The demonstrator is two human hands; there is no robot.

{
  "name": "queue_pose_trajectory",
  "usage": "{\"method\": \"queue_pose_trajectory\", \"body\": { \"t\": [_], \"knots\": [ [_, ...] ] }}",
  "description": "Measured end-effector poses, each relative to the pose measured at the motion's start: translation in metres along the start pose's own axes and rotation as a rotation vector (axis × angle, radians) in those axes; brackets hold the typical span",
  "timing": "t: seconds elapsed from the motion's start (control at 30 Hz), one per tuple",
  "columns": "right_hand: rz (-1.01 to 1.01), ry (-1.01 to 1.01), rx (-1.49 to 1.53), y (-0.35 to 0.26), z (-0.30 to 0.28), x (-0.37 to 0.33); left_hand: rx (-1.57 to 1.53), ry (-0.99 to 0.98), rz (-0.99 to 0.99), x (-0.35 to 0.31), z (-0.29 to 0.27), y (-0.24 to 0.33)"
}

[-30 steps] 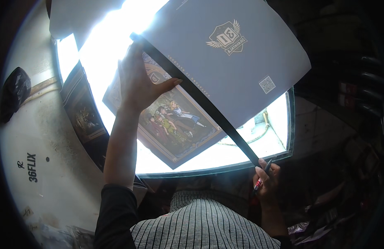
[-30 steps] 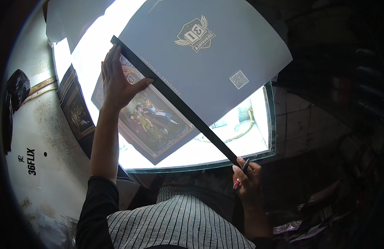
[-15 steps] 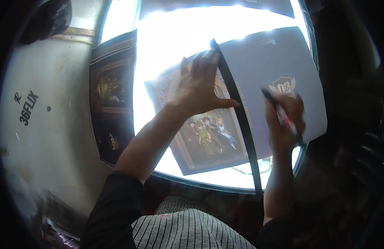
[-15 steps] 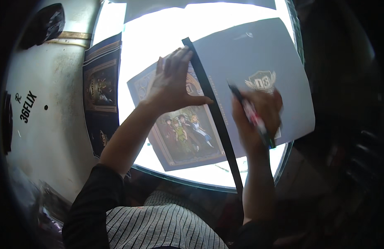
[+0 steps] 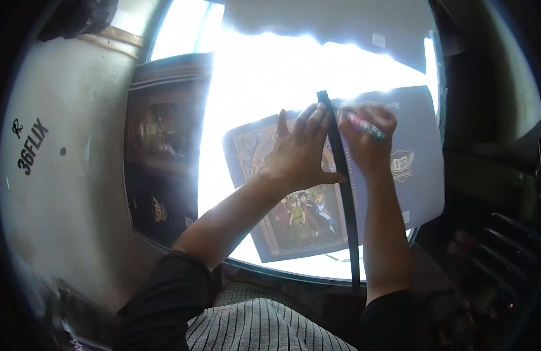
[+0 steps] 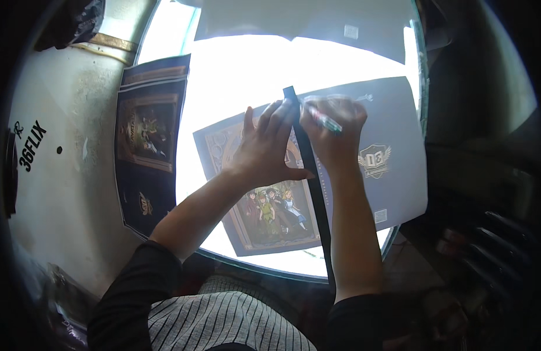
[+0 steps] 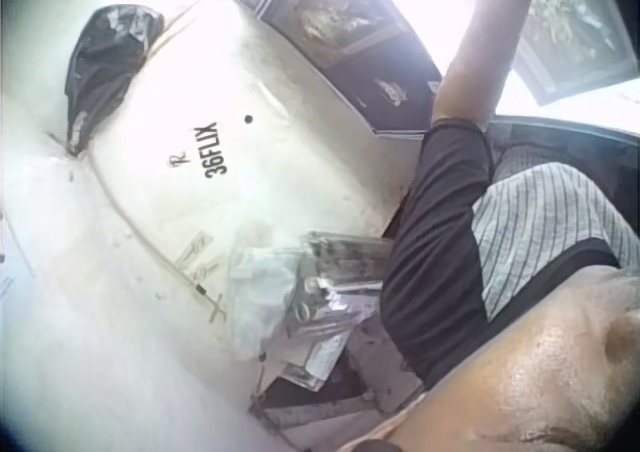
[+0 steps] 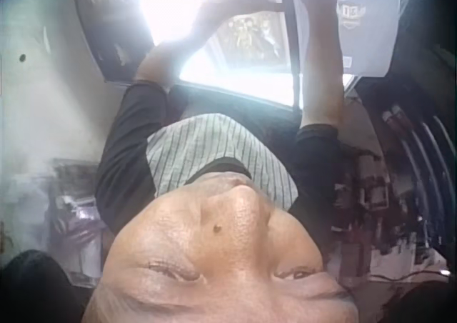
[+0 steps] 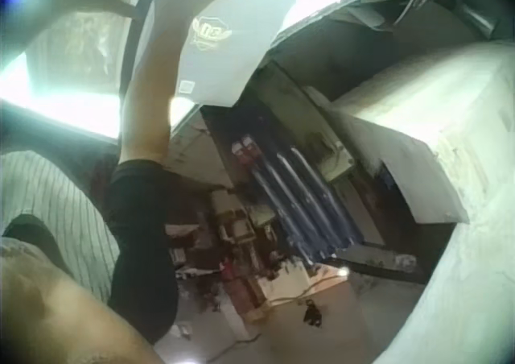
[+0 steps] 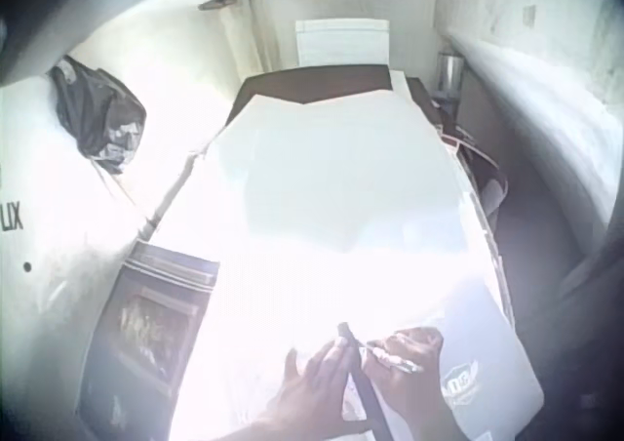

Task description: The person aligns a ruler on printed sheets on a light table and marks them with a pen, moving the sheets and the ruler between markings.

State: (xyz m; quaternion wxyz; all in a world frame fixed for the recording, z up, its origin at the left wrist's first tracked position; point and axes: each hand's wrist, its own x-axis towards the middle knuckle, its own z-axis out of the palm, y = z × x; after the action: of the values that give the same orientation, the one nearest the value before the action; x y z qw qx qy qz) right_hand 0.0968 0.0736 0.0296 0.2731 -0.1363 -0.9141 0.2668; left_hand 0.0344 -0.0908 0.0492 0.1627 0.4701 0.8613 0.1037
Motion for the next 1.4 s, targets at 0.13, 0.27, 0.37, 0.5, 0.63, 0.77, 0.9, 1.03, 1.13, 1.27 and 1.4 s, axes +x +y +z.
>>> {"method": "queue_pose_trajectory", "body": {
  "t": [0.13,0.27,0.37,0.5,0.63,0.77,0.9,1.03,1.13,1.27,1.4],
  "knots": [
    [0.108,-0.157,-0.054,-0.019,-0.063,-0.089,0.016,-0.099,-0.056,0.003,0.002,0.005],
    [0.273,-0.463,-0.212,-0.068,-0.185,-0.245,0.017,-0.132,-0.113,-0.003,-0.018,0.004],
    [0.524,-0.650,-0.301,-0.097,-0.289,-0.379,0.035,-0.106,-0.109,0.003,-0.026,0.012],
    [1.126,-0.847,-0.438,-0.115,-0.371,-0.568,0.039,-0.224,-0.148,0.004,-0.037,0.024],
    [1.472,-0.490,-0.194,-0.121,-0.378,-0.667,-0.121,-0.086,-0.177,-0.015,-0.044,0.022],
    [1.401,-0.457,-0.102,-0.109,-0.383,-0.702,-0.294,0.484,-0.141,-0.095,-0.025,0.028],
    [1.427,-0.404,-0.097,-0.086,-0.387,-0.723,-0.275,0.727,-0.301,-0.233,0.047,0.034],
    [1.482,-0.357,-0.130,-0.064,-0.402,-0.753,-0.057,0.586,-0.665,-0.311,0.081,0.058],
    [1.504,-0.325,-0.171,-0.047,-0.412,-0.765,-0.212,0.540,-0.840,-0.303,0.073,0.072],
    [1.481,-0.271,-0.272,-0.022,-0.423,-0.759,-0.337,0.301,-1.054,-0.228,0.042,0.085],
    [1.134,-0.206,-0.333,0.024,-0.396,-0.681,-0.264,0.089,-1.113,-0.176,0.030,0.082]
  ]
}}
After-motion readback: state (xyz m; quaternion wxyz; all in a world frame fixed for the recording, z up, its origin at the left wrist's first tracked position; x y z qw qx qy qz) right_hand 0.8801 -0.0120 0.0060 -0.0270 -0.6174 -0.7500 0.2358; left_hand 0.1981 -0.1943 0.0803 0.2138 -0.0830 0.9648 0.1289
